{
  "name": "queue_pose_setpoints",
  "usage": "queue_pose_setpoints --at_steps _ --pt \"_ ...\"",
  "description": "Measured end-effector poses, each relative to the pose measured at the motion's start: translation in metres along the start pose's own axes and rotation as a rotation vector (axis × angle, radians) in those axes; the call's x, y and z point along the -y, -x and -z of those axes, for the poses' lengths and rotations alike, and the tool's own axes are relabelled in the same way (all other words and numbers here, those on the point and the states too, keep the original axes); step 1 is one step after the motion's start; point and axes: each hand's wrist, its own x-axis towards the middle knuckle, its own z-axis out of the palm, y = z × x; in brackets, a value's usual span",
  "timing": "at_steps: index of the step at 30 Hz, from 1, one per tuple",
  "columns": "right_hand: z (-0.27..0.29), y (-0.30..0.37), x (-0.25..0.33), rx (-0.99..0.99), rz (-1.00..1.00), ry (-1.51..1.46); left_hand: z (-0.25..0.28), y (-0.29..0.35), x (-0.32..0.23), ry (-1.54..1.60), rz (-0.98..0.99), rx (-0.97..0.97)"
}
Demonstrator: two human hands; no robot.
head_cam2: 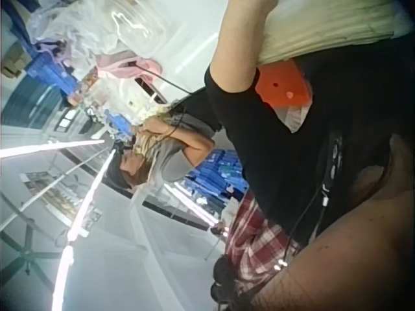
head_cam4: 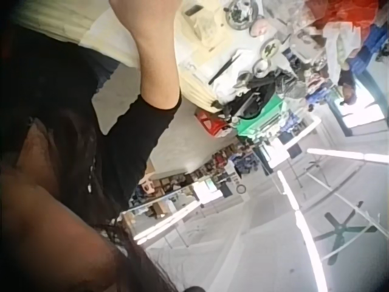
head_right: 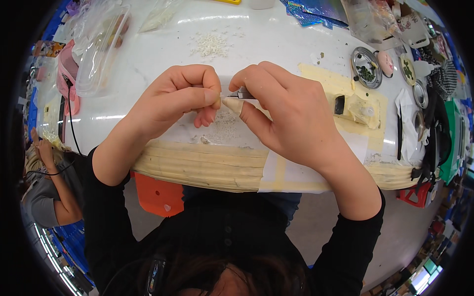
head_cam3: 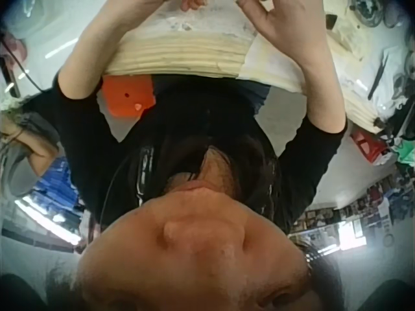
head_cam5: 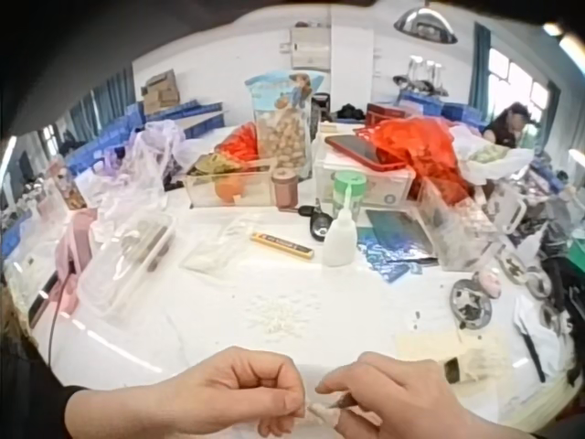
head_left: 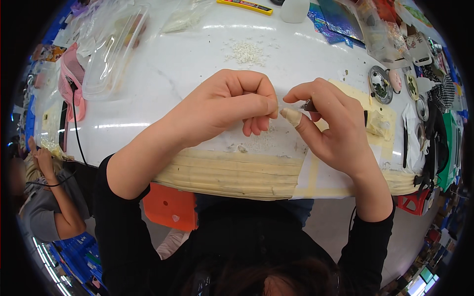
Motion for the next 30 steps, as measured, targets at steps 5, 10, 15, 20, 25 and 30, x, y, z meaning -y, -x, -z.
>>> queue_pose_setpoints --at_steps 5,10,15,20,25,30 --pt "0.002 -0.001 0.004 -0.012 -0.068 -0.185 -0.001 0.0 -0.002 0.091 0.081 -0.006" --pt "0.001 -0.001 0.005 -0.012 -0.094 -0.196 -0.002 0.0 -0.002 0.115 0.098 -0.002" --pt "0.001 -0.002 0.005 -0.01 -0.086 -0.187 -0.003 0.001 0.001 0.027 0.03 -0.031" --pt "-0.001 0.0 0.003 -0.041 -0.09 -0.191 0.006 -0.003 0.006 -0.185 -0.099 -0.101" --pt "0.001 -0.001 0.004 -0.056 -0.085 -0.164 0.013 -0.006 0.01 -0.417 -0.195 -0.168" --pt "0.0 -0.002 0.003 -0.081 -0.085 -0.098 0.012 -0.006 0.01 -0.579 -0.27 -0.238"
